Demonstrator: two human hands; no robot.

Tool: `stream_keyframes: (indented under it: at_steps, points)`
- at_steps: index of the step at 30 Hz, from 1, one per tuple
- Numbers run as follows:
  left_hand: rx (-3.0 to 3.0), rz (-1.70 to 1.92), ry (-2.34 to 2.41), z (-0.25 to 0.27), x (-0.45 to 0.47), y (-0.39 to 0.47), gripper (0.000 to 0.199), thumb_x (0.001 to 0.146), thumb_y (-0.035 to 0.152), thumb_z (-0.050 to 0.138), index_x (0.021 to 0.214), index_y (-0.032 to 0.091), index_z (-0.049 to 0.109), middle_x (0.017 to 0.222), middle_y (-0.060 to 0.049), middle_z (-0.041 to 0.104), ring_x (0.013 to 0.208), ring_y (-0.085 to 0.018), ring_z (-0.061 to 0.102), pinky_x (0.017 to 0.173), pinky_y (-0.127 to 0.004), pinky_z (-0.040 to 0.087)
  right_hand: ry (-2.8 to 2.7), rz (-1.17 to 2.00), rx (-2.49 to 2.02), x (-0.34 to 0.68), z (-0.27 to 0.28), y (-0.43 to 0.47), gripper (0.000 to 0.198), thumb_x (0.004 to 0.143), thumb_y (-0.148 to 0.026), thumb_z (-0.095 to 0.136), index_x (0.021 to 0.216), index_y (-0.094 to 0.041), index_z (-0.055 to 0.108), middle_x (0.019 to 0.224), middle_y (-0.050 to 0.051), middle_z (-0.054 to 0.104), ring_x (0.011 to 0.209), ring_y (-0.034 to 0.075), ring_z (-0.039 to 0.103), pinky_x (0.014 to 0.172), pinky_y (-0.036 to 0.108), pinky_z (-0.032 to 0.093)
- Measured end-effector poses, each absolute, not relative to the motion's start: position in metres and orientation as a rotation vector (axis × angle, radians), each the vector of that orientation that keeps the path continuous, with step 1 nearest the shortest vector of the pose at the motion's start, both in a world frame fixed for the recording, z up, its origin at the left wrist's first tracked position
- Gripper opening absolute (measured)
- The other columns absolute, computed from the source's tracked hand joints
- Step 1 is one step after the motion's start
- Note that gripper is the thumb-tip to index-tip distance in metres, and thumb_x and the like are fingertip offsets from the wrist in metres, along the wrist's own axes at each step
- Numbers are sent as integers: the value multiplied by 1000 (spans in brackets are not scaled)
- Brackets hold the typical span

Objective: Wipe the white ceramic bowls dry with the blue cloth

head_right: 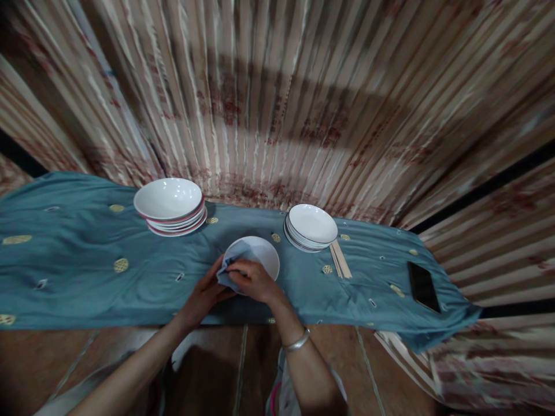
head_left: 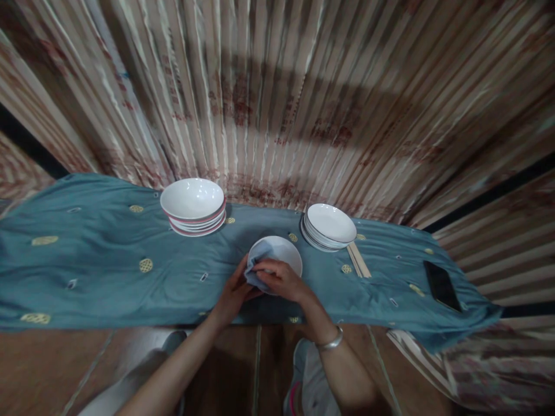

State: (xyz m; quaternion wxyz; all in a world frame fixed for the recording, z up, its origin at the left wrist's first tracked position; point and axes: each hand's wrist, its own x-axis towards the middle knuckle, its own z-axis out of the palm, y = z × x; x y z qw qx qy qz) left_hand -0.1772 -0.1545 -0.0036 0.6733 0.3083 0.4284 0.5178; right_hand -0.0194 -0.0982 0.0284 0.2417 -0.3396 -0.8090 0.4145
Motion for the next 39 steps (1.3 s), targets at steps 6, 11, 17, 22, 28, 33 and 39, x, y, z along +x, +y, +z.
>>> stream_keyframes:
  at_steps: [6,11,17,22,28,33,39]
  points:
    - [698,1138,956,-7,-181,-152,81,70,32,72,144,30,38,139,-9,54,119,-31,56,87,-42,56,-2369,1247,-1044,-4,39,-94,28,92,-26,46,78,-14,67,65,-2,57,62,10,49,57,19,37]
    - [718,1130,999,-7,-179,-149,80,70,39,71,143,29,39,134,-9,58,112,-31,60,84,-42,57,-2586,1003,-1254,2,52,-98,28,86,-16,50,62,-16,64,58,-3,54,58,10,49,54,20,32]
    - [791,1138,1006,0,-175,-151,84,68,41,74,143,29,38,136,-10,56,116,-33,58,90,-46,54,-2685,516,-1665,-4,57,-106,27,87,-20,48,73,-16,71,78,9,71,75,21,64,71,28,44]
    - [799,1127,974,7,-174,-154,83,71,39,73,144,27,36,141,-11,51,120,-32,56,92,-45,53,-2516,164,-1790,-7,40,-102,29,90,-12,42,91,-13,71,100,16,69,101,26,61,86,35,48]
    - [789,1143,963,10,-173,-157,78,73,37,72,143,29,38,138,-10,53,120,-31,55,94,-45,52,-2323,212,-1425,-7,19,-95,36,91,-11,39,120,-10,61,128,16,57,120,25,49,106,40,40]
    - [787,1148,980,8,-173,-157,79,72,38,72,143,29,39,137,-10,55,121,-31,55,94,-46,52,-2240,537,-1197,-14,4,-93,35,94,-19,41,124,-13,59,128,14,58,124,21,48,109,40,37]
    - [787,1152,989,2,-174,-156,77,72,38,72,142,30,40,138,-9,55,121,-31,55,92,-45,53,-2210,908,-951,-14,4,-88,31,91,-19,46,116,-19,64,120,10,64,112,19,58,100,36,44]
